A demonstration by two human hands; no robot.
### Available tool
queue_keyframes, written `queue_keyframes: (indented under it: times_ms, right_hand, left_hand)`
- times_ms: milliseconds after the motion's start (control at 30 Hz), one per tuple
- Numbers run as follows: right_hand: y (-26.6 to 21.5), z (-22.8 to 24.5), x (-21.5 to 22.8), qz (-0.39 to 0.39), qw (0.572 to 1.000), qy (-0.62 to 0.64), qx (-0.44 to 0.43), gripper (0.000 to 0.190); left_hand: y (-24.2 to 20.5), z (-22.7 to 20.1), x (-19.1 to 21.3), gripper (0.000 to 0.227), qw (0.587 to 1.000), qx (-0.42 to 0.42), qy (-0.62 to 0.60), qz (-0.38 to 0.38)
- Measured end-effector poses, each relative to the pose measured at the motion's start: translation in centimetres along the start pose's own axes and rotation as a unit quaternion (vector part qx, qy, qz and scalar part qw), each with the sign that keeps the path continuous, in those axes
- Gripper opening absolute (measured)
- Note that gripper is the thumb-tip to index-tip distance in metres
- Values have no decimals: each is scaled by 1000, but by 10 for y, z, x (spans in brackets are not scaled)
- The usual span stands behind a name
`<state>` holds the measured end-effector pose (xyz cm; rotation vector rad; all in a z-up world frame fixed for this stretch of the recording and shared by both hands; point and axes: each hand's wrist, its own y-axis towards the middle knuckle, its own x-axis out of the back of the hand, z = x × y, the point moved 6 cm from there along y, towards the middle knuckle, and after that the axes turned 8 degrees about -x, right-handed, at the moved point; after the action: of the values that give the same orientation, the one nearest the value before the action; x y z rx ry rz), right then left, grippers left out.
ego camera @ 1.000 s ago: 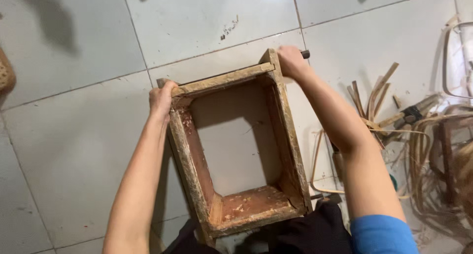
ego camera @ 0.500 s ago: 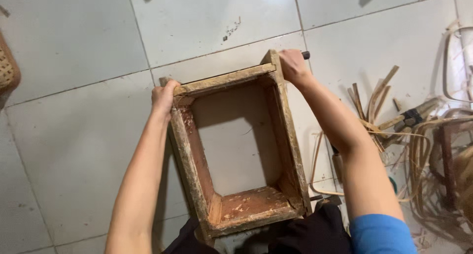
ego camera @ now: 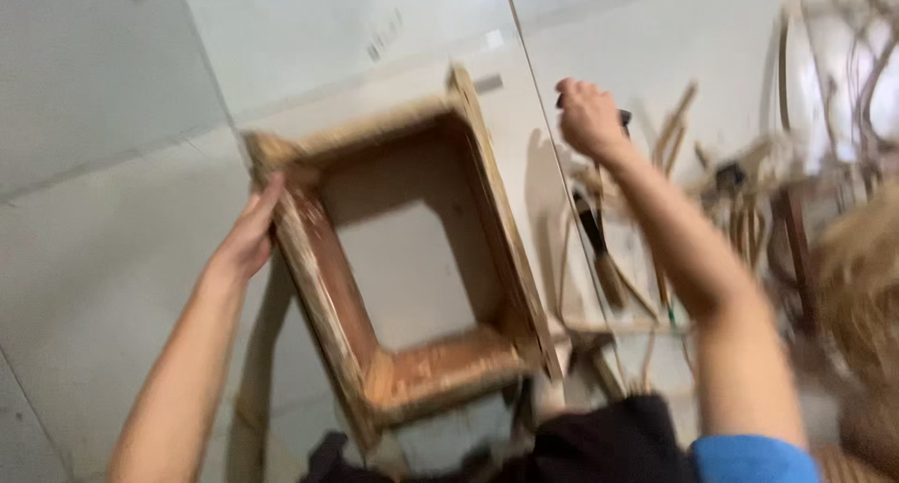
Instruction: The person assembles a wooden frame by inserting dowels into corner holes and then fits a flexible rattan strip around the frame's perimeter. The person adjusts the rattan strip to ensure it sits flush against the frame edges.
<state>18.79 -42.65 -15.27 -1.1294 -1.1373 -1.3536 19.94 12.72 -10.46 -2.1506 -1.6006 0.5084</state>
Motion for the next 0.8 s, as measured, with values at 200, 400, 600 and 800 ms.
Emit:
queue_keyframes:
  times_ms: [200,400,600,800]
  right_hand:
    - [-254,-5,29,369,913,151,91,69]
    - [-348,40,72,241,946,163,142,53]
    - [-360,81,73,146,955,180,184,54]
    - [-374,102,32,164,946,83,267,43]
  left_hand:
    - [-211,151,4,125,973,168,141,72]
    - [-323,306,9,71,952,283,100,56]
    - [-327,311,20,58,964,264,4,-13]
    - [-312,294,-16,61,980,185,-68,14]
